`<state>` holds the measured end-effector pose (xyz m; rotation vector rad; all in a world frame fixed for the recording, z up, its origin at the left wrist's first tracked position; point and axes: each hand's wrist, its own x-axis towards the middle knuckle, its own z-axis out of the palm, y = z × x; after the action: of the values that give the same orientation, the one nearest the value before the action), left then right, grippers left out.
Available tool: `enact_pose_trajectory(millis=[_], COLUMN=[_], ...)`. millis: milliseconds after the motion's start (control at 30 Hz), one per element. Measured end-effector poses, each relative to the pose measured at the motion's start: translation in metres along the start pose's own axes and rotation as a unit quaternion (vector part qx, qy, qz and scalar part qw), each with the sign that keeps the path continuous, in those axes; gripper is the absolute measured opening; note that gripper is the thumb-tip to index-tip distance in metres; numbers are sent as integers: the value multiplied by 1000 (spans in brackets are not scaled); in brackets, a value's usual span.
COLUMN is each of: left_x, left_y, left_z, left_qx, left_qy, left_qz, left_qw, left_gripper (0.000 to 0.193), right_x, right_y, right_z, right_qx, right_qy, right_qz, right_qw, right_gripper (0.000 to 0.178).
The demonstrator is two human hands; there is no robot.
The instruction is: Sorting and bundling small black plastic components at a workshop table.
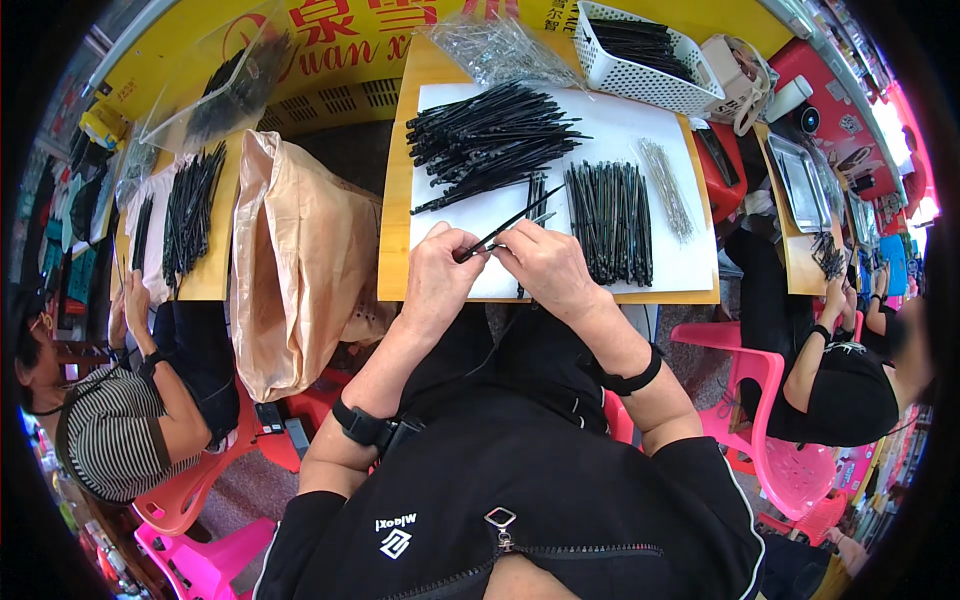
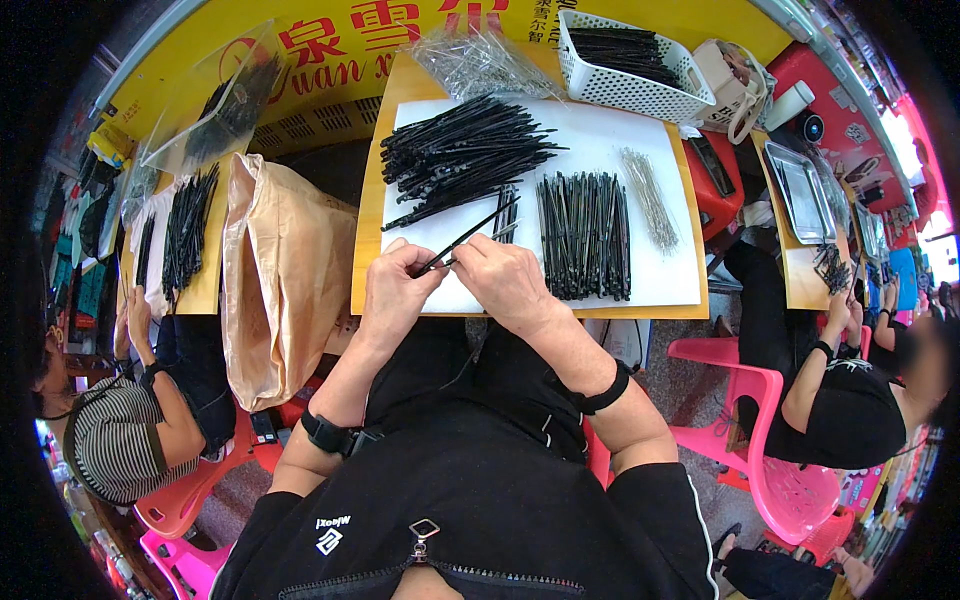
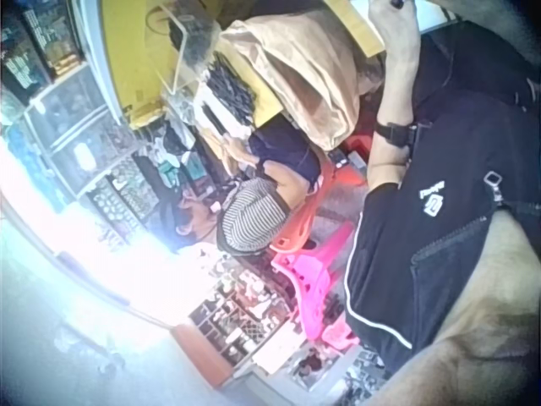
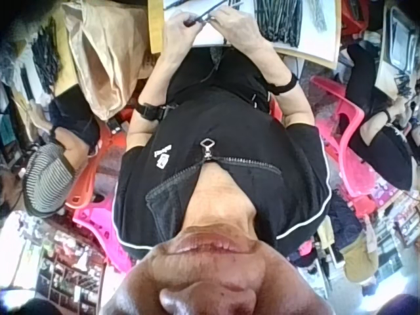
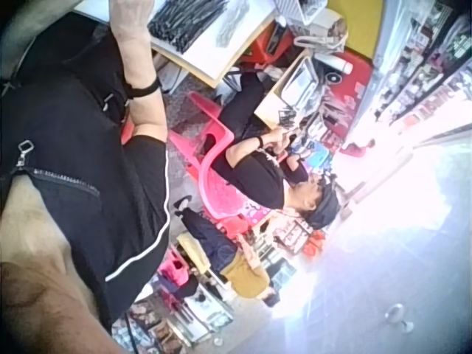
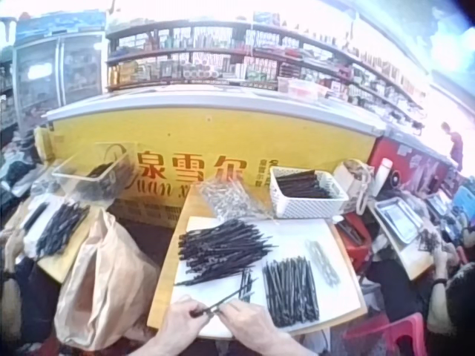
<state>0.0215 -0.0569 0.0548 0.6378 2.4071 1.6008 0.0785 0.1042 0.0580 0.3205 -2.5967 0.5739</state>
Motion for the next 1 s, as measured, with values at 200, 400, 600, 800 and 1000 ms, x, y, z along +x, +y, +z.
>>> enact_pose_trajectory(millis=[200, 400, 600, 800, 1000], left_x=[-1, -5, -7, 3, 6], left_y=[-3, -7, -12, -16, -7], left_z=[0, 3, 9, 11, 12], left_qx=[11, 18, 24, 7, -136], left_qy=[-5, -15, -8, 24, -12], left_qz=[20, 10, 29, 32, -75], left_qw=[1000, 1000, 999, 999, 988], left_gripper=[12, 12, 13, 11, 16], right_x=[0, -1, -7, -8, -10], right_y=[3, 4, 10, -13, -9], right_z=[4, 5, 11, 3, -1], right_qx=[19, 11, -30, 83, 394], right_qy=[25, 19, 2, 21, 34], right_qz=[-22, -40, -47, 78, 377], right_qw=[999, 999, 998, 993, 837], right_gripper=[8, 9, 10, 10, 17])
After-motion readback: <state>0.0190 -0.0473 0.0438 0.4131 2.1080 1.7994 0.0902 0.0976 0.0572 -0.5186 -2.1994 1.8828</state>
